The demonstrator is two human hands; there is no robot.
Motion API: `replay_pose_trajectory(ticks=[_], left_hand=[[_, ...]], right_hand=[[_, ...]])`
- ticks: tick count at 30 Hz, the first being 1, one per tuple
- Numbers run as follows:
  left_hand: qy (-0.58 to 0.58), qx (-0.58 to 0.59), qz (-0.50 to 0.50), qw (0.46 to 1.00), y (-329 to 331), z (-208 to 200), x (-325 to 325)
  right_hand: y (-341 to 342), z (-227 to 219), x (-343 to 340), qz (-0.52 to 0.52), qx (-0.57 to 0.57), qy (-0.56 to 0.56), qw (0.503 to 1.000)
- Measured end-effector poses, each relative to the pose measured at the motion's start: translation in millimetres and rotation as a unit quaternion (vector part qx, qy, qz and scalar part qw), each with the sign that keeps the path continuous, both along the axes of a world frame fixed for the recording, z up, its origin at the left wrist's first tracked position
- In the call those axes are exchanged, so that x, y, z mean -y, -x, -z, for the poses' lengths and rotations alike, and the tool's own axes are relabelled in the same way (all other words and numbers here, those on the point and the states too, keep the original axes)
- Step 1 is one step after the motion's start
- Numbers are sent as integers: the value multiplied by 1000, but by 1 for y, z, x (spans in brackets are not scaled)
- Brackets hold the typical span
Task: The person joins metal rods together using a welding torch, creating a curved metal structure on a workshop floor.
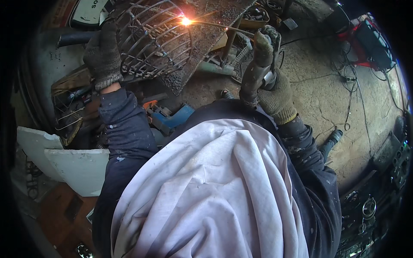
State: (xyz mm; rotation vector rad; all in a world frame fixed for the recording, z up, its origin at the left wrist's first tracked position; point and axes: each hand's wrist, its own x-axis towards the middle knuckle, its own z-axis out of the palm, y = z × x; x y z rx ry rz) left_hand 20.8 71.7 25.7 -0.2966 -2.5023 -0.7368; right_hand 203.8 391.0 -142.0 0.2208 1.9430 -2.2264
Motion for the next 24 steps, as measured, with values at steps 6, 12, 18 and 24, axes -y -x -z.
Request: replay_pose_trajectory(ticks=[6, 12, 18, 24], left_hand=[[1, -9, 2, 1000, 4, 5, 2], [-2, -17, 14, 1000, 8, 10, 7], [13, -91, 212, 973, 21, 17, 52], [413, -210, 40, 885, 28, 20, 39]], right_hand=[[0, -4, 3, 15, -10, -38, 999], [3, -8, 7, 31, -22, -25, 999], [4, 4, 0, -19, 10, -158, 987], [2, -10, 6, 83, -75, -15, 994]])
